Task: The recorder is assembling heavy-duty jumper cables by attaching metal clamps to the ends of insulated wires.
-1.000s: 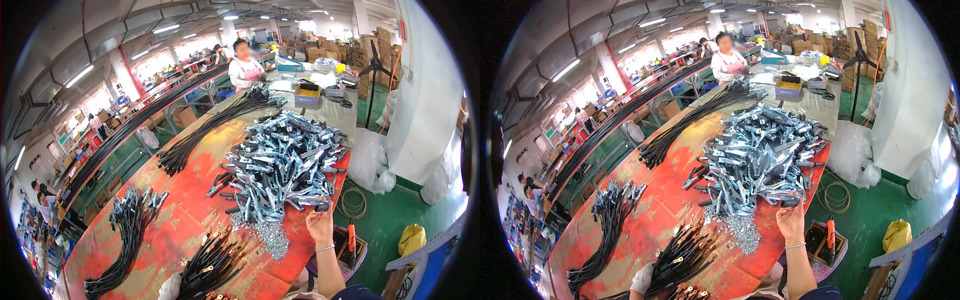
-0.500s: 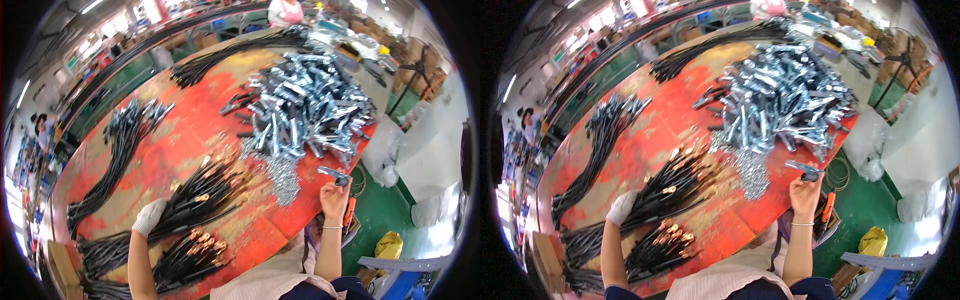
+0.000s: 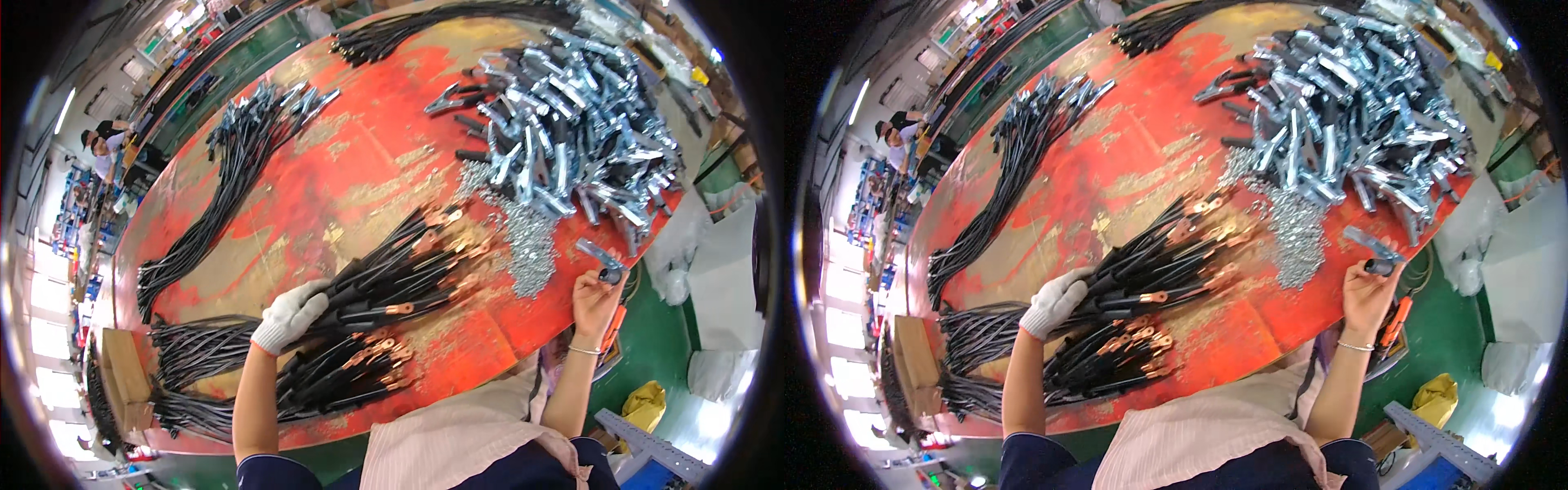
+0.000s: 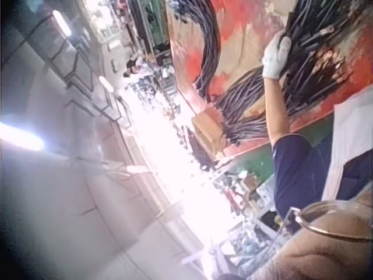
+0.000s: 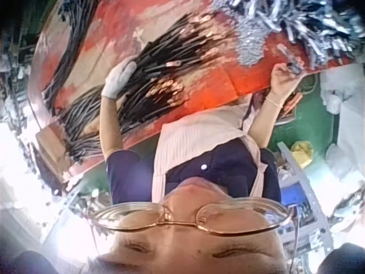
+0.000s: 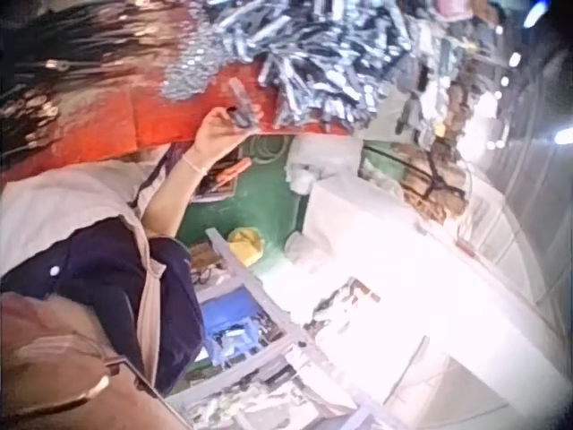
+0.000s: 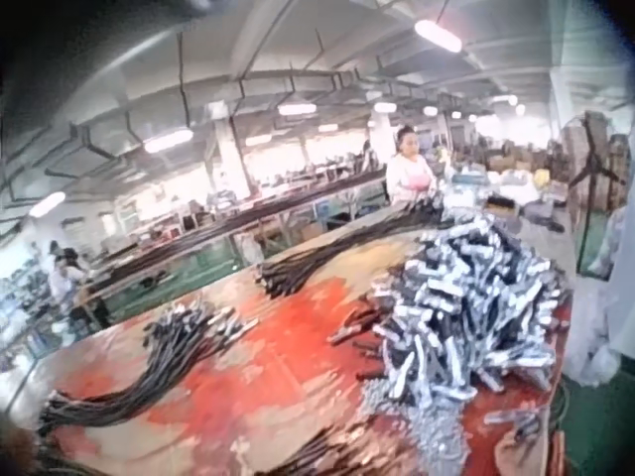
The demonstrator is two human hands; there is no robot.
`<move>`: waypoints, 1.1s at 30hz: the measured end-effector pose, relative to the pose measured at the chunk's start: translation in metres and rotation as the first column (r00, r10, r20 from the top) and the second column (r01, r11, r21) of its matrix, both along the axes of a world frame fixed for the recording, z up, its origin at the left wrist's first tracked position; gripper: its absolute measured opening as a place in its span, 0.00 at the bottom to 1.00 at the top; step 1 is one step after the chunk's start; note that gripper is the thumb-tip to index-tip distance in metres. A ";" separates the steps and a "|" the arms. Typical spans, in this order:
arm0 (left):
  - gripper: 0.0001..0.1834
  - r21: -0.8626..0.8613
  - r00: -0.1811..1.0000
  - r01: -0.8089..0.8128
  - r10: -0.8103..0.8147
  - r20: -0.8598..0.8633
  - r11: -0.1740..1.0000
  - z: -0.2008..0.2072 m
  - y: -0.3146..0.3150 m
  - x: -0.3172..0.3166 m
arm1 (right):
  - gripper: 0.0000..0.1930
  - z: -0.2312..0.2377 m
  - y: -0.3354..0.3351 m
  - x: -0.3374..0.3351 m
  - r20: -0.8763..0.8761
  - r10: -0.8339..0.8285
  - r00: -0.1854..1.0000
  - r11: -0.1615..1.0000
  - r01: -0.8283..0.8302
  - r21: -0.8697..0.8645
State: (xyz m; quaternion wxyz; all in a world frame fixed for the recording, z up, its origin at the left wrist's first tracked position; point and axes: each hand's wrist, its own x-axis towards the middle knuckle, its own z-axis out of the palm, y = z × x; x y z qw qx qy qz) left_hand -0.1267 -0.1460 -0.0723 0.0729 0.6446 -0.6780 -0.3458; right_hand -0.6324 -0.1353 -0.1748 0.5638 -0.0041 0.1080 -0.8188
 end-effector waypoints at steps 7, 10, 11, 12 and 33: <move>0.25 0.056 0.985 -0.059 0.067 -0.156 0.997 0.007 -0.017 0.010 | 0.25 -0.005 0.020 0.001 -0.151 0.048 0.987 0.998 -0.043 0.042; 0.27 -0.058 0.913 -0.224 0.189 -0.360 0.973 -0.003 -0.018 0.034 | 0.25 -0.015 0.031 -0.007 -0.224 0.058 0.973 0.995 -0.039 0.091; 0.27 -0.059 0.918 -0.240 0.206 -0.340 0.969 -0.001 -0.019 0.037 | 0.25 -0.013 0.033 -0.006 -0.219 0.061 0.974 0.996 -0.046 0.073; 0.26 -0.059 0.921 -0.256 0.225 -0.319 0.965 0.003 -0.020 0.040 | 0.26 -0.018 0.036 -0.012 -0.208 0.074 0.975 0.995 -0.059 0.076; 0.11 -0.385 0.834 0.516 -0.346 0.430 0.765 0.037 -0.009 -0.068 | 0.28 -0.017 0.024 0.016 -0.212 0.126 0.969 0.992 -0.123 0.027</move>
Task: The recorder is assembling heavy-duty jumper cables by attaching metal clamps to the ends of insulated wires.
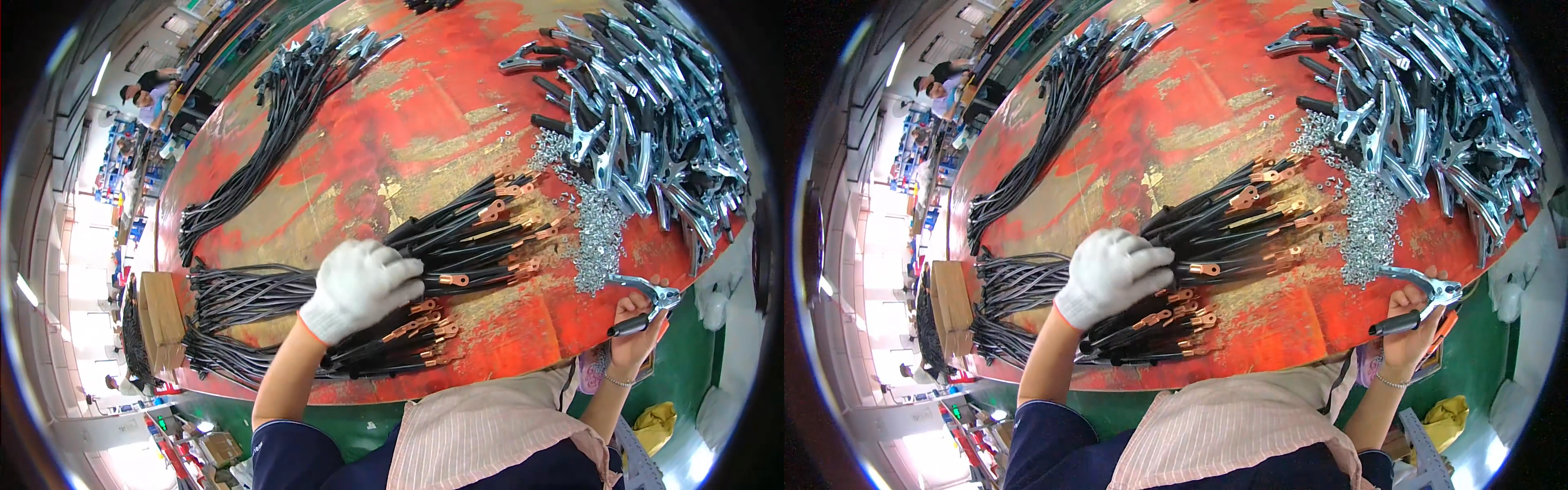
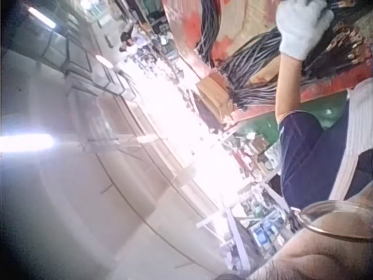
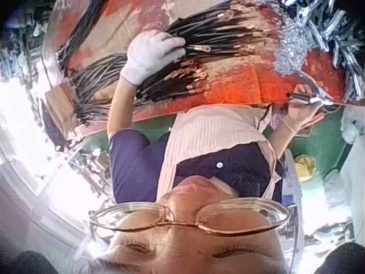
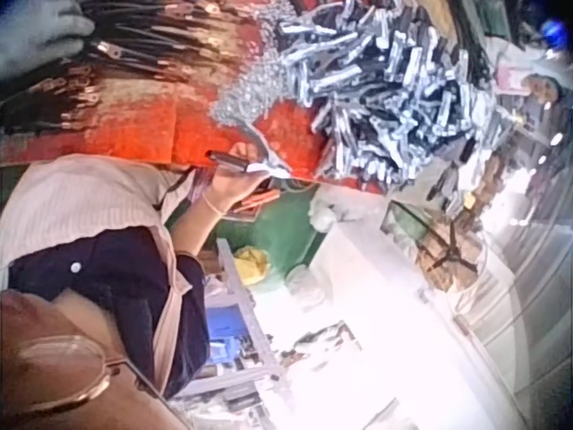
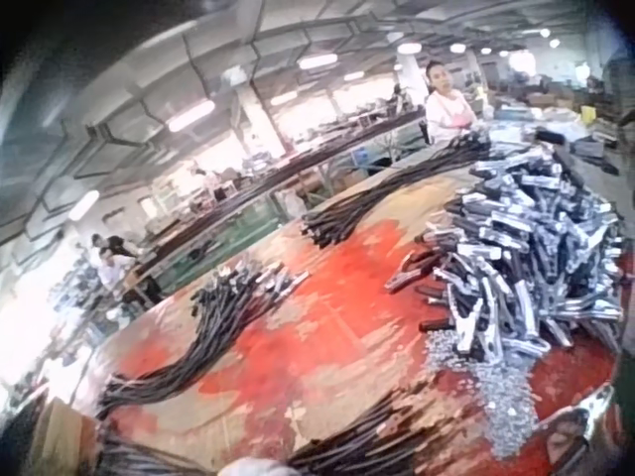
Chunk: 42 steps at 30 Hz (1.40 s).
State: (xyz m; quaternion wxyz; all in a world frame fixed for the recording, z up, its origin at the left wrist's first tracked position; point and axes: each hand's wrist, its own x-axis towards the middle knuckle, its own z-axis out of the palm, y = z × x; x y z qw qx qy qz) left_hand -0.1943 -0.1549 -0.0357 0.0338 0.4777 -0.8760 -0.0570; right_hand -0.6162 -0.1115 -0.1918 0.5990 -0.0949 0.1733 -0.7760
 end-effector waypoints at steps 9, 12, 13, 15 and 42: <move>0.16 -0.201 0.946 0.166 -0.099 0.307 0.965 -0.013 0.035 -0.014 | 0.34 -0.010 0.045 0.018 -0.046 0.163 0.986 0.987 -0.163 0.007; 0.20 -0.234 0.914 0.189 -0.084 0.397 0.954 -0.015 0.046 -0.020 | 0.34 -0.015 0.047 0.024 -0.039 0.216 0.976 0.976 -0.215 0.021; 0.20 -0.208 0.916 0.164 -0.071 0.395 0.964 -0.016 0.047 -0.021 | 0.34 -0.014 0.047 0.027 -0.041 0.227 0.973 0.974 -0.226 0.034; 0.20 -0.162 0.922 0.123 -0.052 0.383 0.979 -0.014 0.048 -0.021 | 0.35 -0.016 0.043 0.031 -0.044 0.261 0.964 0.965 -0.261 0.025; 0.13 0.218 0.869 -0.454 0.376 0.320 0.864 0.005 0.012 0.068 | 0.32 -0.019 0.049 0.034 -0.146 0.269 0.952 0.963 -0.268 0.026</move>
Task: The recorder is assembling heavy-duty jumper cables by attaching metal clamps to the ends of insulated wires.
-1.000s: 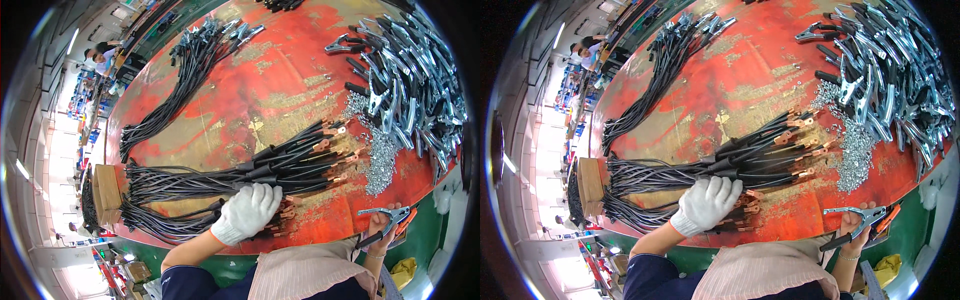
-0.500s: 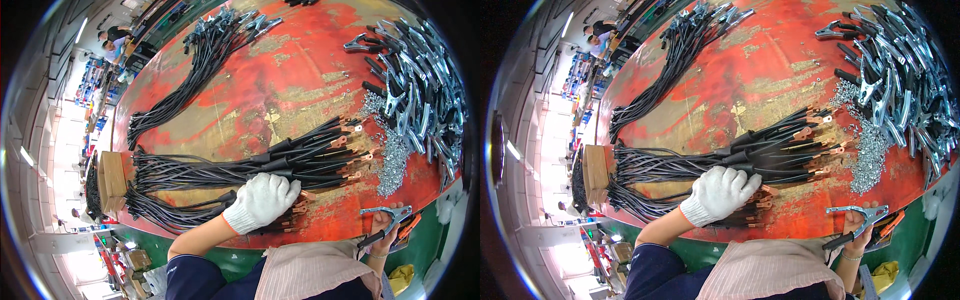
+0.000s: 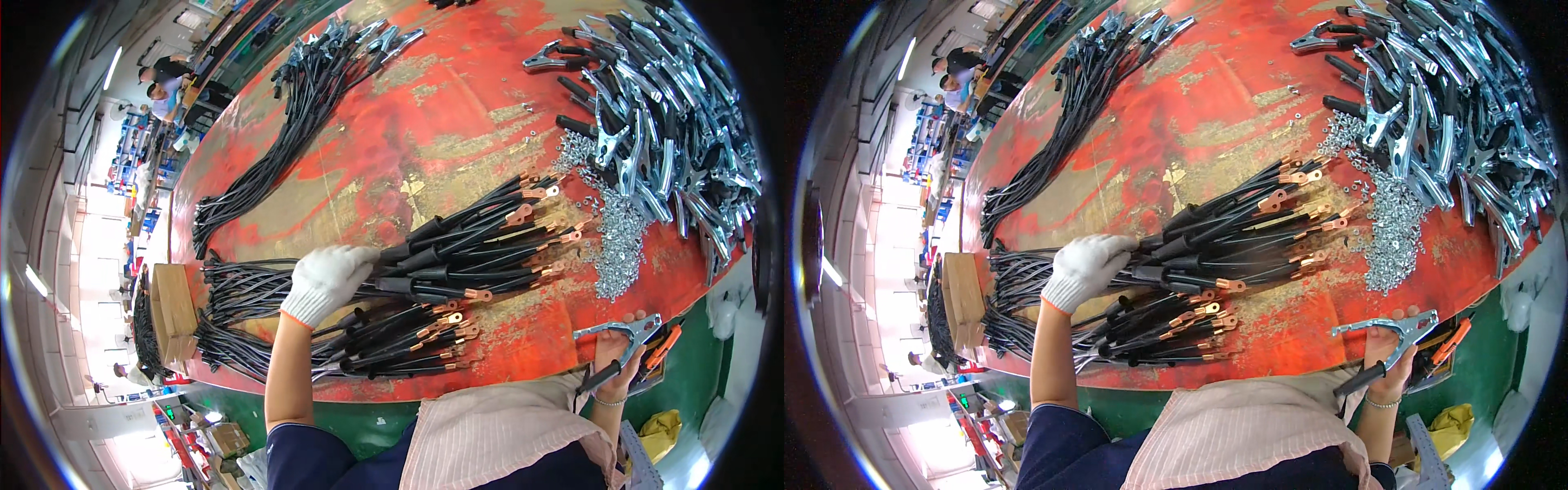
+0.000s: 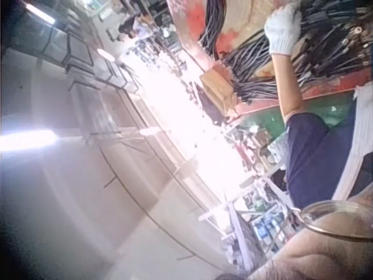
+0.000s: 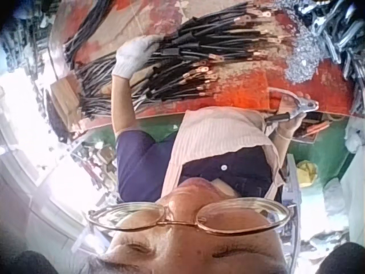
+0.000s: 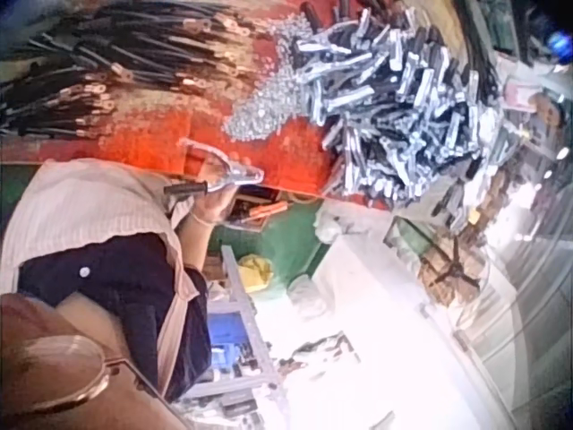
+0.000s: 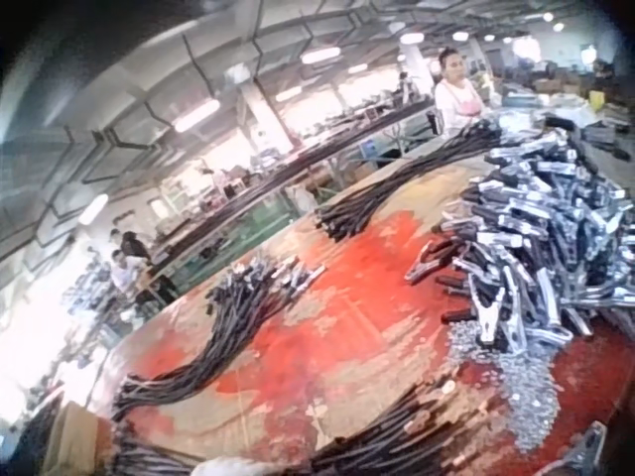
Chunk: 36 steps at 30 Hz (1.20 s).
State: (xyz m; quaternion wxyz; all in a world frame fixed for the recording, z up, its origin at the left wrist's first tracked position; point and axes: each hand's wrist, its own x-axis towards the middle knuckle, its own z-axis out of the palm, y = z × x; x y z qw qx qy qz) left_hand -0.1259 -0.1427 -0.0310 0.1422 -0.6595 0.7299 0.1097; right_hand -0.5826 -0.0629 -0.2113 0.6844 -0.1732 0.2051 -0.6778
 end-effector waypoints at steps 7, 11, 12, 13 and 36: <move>0.12 0.050 0.999 0.038 -0.037 -0.025 0.998 -0.013 -0.008 -0.001 | 0.19 0.060 -0.041 0.030 -0.121 0.185 0.975 0.982 -0.181 0.046; 0.12 0.029 0.996 0.009 -0.006 -0.094 1.000 -0.019 -0.002 0.009 | 0.19 0.125 -0.092 0.087 -0.952 0.022 0.306 0.893 -0.435 -0.119; 0.12 0.017 0.992 0.000 0.002 -0.126 1.000 -0.023 -0.001 0.012 | 0.19 0.136 -0.111 0.105 -0.940 -0.322 0.115 0.789 -0.517 -0.333; 0.12 -0.027 0.988 0.006 -0.010 -0.154 1.000 -0.026 0.003 0.016 | 0.21 0.139 -0.123 0.123 -0.899 -0.435 -0.045 0.768 -0.539 -0.345; 0.09 -0.371 0.924 -0.081 -0.070 -0.376 0.925 -0.035 0.005 0.030 | 0.21 0.158 -0.081 0.122 -0.789 -0.559 -0.255 0.741 -0.581 -0.337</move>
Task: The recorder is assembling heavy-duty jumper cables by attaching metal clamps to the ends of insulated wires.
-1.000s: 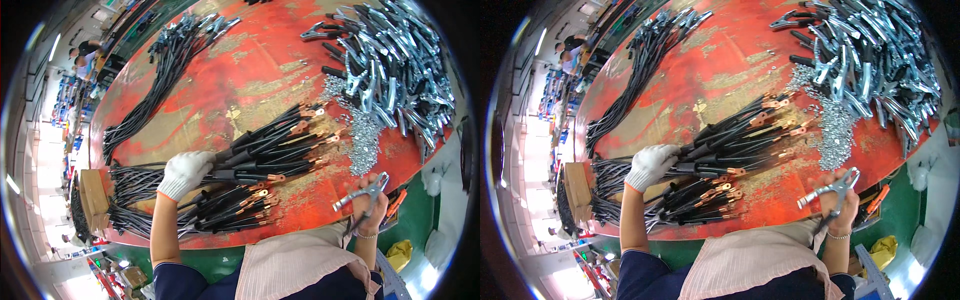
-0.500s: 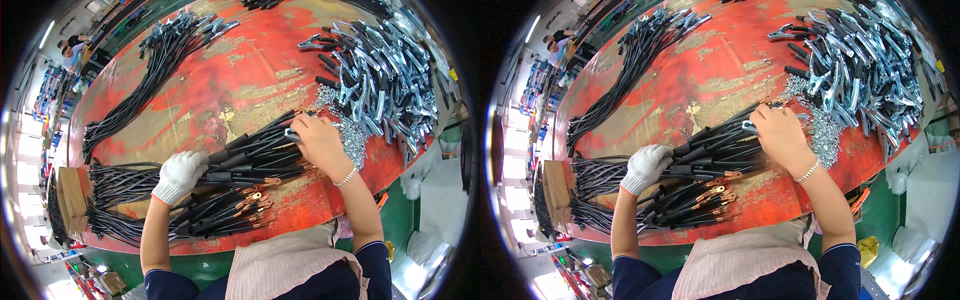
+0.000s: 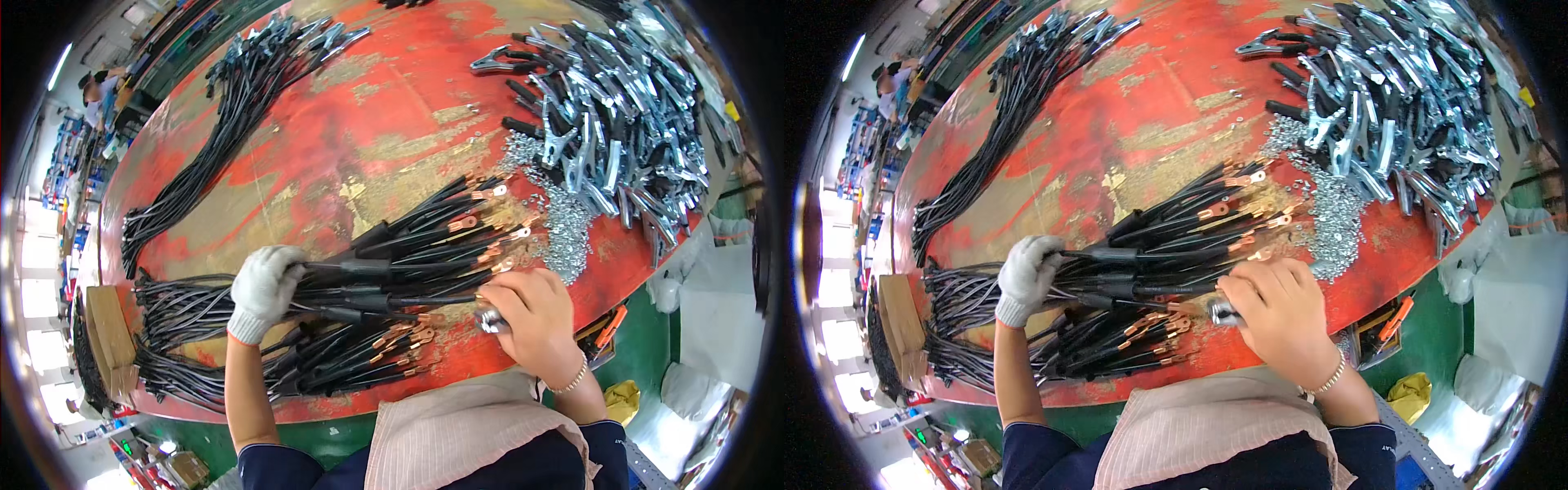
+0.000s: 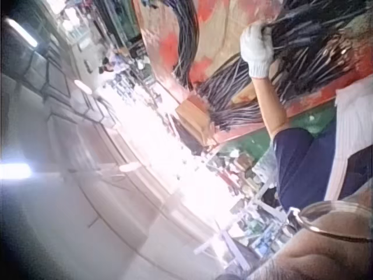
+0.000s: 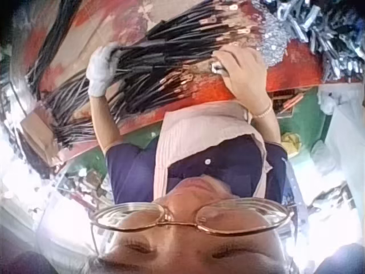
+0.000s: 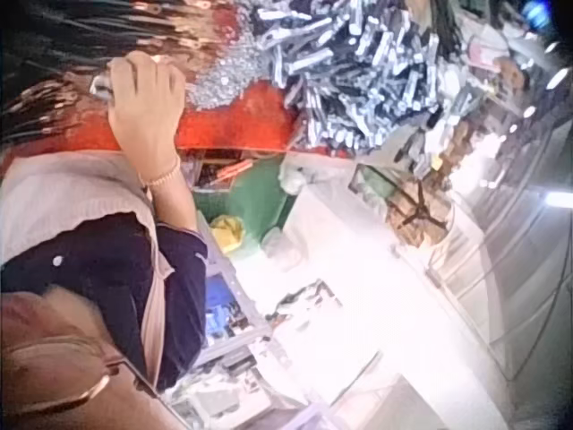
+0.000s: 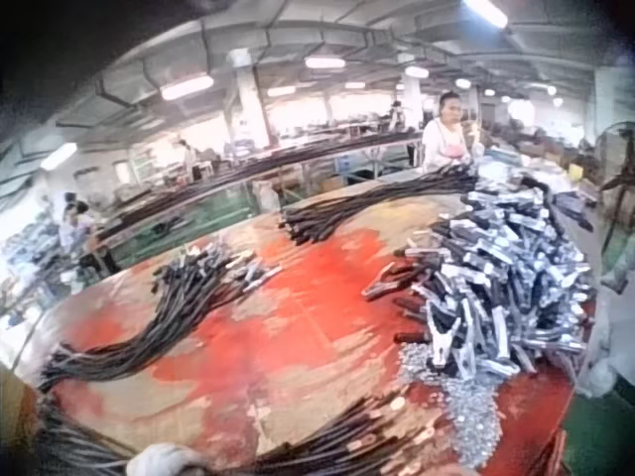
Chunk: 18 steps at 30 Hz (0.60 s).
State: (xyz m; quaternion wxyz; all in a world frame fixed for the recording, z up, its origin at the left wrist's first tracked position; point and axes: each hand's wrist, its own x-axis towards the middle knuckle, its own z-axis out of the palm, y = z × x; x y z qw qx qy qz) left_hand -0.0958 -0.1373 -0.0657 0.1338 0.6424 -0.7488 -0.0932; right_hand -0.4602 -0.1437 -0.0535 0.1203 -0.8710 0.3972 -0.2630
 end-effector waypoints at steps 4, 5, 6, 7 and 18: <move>0.08 0.120 0.999 -0.041 0.037 0.030 0.992 0.000 -0.015 0.009 | 0.25 -0.024 -0.016 -0.009 0.030 -0.113 0.993 0.991 0.111 0.073; 0.09 0.170 0.997 -0.039 0.028 0.067 0.985 0.001 -0.018 0.008 | 0.24 -0.024 -0.021 -0.015 0.056 -0.139 0.989 0.990 0.139 0.006; 0.09 0.219 0.994 -0.039 0.016 0.106 0.975 0.002 -0.022 0.006 | 0.23 -0.020 -0.020 -0.022 0.283 -0.267 0.921 0.948 0.198 0.248; 0.10 0.155 0.992 0.007 -0.027 0.126 0.988 0.006 -0.025 0.000 | 0.23 -0.019 -0.014 -0.028 0.454 -0.426 0.782 0.854 0.182 0.487; 0.15 -0.003 0.836 0.463 -0.435 0.335 0.886 0.019 -0.078 -0.152 | 0.29 -0.039 0.005 -0.075 0.780 -0.623 -0.059 0.750 -0.329 0.574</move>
